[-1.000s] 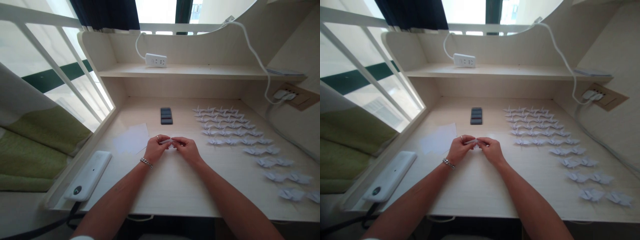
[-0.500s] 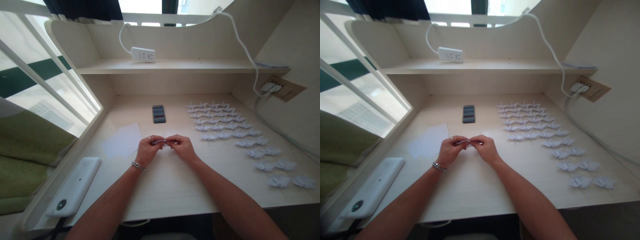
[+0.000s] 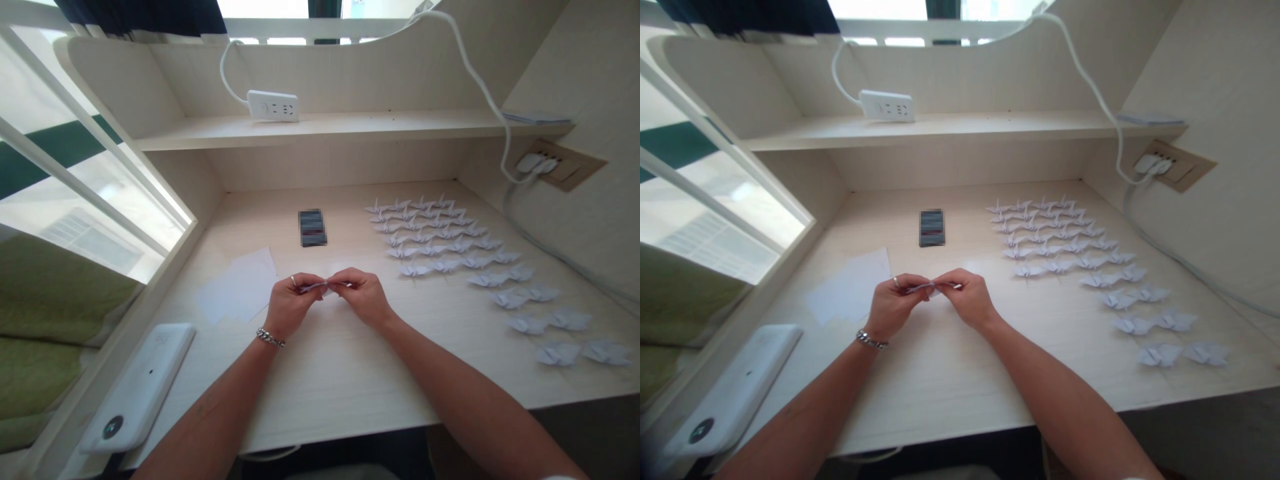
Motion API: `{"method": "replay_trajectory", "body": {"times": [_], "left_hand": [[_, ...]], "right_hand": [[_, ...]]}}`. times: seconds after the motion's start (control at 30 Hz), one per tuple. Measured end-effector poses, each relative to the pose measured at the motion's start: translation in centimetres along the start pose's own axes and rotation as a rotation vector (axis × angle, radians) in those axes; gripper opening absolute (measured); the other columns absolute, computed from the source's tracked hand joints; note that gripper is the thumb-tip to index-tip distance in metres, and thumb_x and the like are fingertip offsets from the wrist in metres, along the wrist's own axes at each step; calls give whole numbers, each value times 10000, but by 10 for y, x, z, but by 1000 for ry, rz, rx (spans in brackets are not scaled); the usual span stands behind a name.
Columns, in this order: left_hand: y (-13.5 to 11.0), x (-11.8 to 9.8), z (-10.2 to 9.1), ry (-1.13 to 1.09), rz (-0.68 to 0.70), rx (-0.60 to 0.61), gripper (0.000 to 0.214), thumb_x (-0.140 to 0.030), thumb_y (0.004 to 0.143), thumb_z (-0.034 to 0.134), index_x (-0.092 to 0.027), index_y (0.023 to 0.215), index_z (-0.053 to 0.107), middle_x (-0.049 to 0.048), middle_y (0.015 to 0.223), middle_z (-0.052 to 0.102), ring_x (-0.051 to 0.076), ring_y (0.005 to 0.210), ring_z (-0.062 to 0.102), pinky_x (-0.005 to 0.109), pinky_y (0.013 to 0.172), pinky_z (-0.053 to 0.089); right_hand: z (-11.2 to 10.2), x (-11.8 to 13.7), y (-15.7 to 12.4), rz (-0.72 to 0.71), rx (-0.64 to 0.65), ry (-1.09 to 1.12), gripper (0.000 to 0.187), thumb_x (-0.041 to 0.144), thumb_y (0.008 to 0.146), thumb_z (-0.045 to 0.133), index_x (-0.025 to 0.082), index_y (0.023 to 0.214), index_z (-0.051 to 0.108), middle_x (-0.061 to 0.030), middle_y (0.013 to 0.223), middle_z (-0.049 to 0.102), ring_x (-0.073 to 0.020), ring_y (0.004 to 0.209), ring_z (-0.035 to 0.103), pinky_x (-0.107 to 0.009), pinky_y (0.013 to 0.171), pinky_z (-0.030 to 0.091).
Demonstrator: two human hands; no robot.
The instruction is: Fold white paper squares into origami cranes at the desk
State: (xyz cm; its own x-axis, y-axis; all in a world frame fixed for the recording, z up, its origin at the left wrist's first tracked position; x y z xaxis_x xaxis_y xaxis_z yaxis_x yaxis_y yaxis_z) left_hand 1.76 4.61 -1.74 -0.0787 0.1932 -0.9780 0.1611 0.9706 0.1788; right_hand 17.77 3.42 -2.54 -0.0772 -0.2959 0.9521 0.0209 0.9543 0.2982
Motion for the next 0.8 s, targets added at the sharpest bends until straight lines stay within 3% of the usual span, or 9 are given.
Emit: {"method": "replay_trajectory", "body": {"times": [0.13,0.33,0.47,0.8], "left_hand": [[1,1,-1,39,-14,4,168,-274,688,771,-142,764,698,26,687,705,136,593,650,238,582,533],[0,2,0,77,-59,68,209,-308,708,756,-139,814,694,36,709,712,146,615,666,245,595,542],[0,3,1,83,-95,107,223,-330,730,737,-139,835,691,42,732,716,145,627,667,242,597,543],[1,0,3,34,-181,124,242,-333,723,738,-118,820,685,38,702,692,127,599,638,227,570,529]], "right_hand": [[1,0,-1,8,17,12,81,228,741,700,212,802,751,-51,848,723,-196,830,665,-293,705,533],[4,-7,0,159,92,69,169,288,724,717,172,848,723,-42,771,713,-155,663,636,-296,637,525],[4,-8,2,217,127,101,187,316,717,721,157,813,710,-41,758,703,-152,662,635,-290,624,530],[6,-8,0,357,100,182,248,348,660,761,142,787,708,-38,736,702,-163,685,663,-294,632,553]]}}
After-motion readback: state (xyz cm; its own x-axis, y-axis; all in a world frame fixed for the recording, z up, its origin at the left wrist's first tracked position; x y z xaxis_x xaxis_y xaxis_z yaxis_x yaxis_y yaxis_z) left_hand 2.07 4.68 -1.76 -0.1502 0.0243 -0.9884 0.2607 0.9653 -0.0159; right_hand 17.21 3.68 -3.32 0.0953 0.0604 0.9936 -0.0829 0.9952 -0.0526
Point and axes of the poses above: each hand's wrist, its own y-axis towards the middle knuckle, its own z-axis out of the palm, x = y × z, the point moved 4 cm from there along y, towards the middle knuckle
